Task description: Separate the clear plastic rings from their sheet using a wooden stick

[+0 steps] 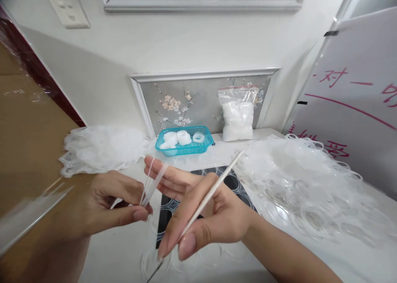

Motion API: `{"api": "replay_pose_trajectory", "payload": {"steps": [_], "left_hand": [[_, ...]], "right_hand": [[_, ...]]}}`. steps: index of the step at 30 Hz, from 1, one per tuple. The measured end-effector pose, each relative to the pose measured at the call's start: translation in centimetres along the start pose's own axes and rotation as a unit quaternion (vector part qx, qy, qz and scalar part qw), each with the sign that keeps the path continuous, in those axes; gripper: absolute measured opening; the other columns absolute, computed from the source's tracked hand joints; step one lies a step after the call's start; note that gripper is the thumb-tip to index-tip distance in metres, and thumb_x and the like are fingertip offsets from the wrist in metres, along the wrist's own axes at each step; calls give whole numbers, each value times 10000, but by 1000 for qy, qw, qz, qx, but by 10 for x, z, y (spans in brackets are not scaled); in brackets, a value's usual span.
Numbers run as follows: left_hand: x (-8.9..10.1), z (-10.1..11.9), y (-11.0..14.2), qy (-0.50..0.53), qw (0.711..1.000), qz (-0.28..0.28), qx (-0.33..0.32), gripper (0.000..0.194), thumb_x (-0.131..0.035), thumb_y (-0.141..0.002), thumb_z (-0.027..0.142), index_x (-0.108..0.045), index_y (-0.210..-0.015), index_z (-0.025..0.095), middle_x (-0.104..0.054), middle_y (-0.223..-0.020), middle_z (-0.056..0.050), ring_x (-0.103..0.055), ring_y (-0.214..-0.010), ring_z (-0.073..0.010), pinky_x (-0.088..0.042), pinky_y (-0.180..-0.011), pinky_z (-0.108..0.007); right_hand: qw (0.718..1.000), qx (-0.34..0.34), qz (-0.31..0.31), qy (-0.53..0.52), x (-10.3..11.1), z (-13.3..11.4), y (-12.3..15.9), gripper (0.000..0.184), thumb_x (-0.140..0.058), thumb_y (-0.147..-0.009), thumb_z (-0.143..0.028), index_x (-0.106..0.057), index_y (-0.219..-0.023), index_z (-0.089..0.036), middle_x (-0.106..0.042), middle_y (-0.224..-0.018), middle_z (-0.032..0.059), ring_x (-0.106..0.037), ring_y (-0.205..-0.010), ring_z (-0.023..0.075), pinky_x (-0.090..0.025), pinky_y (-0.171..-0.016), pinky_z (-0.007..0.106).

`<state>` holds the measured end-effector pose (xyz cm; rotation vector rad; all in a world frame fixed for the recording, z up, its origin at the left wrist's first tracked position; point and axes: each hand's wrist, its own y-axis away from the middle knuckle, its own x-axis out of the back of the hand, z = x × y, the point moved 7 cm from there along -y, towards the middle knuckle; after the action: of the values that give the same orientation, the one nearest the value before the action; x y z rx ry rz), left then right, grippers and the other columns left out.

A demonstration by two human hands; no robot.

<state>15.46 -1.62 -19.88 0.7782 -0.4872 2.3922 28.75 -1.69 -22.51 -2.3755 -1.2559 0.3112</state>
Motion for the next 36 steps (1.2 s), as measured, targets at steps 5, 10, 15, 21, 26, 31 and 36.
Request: {"api": "replay_pose_trajectory", "payload": {"steps": [5, 10, 15, 21, 26, 31, 36], "left_hand": [[-5, -3, -1, -9, 999, -40, 0, 272, -632, -847, 368, -720, -620, 246, -616, -591, -26, -466, -510, -118, -363, -491, -239], [-1, -10, -3, -72, 997, -14, 4, 221, -584, -889, 382, -765, -846, 264, -660, -672, -14, -487, -531, -109, -387, -490, -210], [19, -13, 1, -100, 978, 181, 12, 262, -538, -923, 373, -724, -1094, 305, -719, -1051, -27, -641, -726, -135, -522, -637, -222], [6, -14, 6, 2, 958, 284, -33, 209, -679, -837, 301, -744, -1035, 311, -726, -730, 12, -572, -476, -87, -488, -444, -181], [1, -18, 4, 7, 957, 289, -25, 347, -761, -736, 244, -729, -1074, 315, -541, -505, 67, -418, -411, -54, -418, -390, -155], [2, -21, 4, -32, 963, 266, 29, 399, -758, -737, 309, -705, -1132, 312, -425, -427, 84, -341, -390, -59, -371, -375, -164], [-5, -27, -7, 36, 980, 194, 29, 378, -536, -896, 541, -758, -1015, 259, -738, -895, -61, -672, -790, -178, -552, -679, -276]], "right_hand": [[999, -5, 20, -25, 0, -3, 1, 286, -762, -673, -536, -704, -647, -258, -563, -1358, 26, -262, -1434, 273, -325, -1106, 458], [1000, 22, -8, -10, -7, -7, 0, 236, -734, -742, -496, -742, -668, -272, -721, -996, 59, -498, -1261, 250, -370, -1082, 431], [993, -2, -45, 110, -16, -3, -3, 162, -704, -817, -357, -776, -875, -224, -717, -756, 46, -578, -1096, 203, -460, -972, 351], [978, -19, -65, 198, -21, 7, -6, 144, -720, -804, -248, -769, -919, -176, -700, -1001, 84, -572, -1111, 192, -477, -943, 308], [971, -9, -76, 225, -22, 9, -2, 138, -690, -834, -256, -761, -915, -169, -722, -926, 64, -638, -953, 156, -474, -955, 304], [976, -6, -84, 202, -22, 7, -1, 118, -687, -834, -230, -758, -910, -174, -732, -861, 50, -630, -1035, 167, -478, -969, 287], [972, 7, -74, 225, -21, 9, -4, 126, -710, -813, -227, -761, -913, -170, -645, -1185, 100, -541, -1208, 211, -492, -968, 304]]}}
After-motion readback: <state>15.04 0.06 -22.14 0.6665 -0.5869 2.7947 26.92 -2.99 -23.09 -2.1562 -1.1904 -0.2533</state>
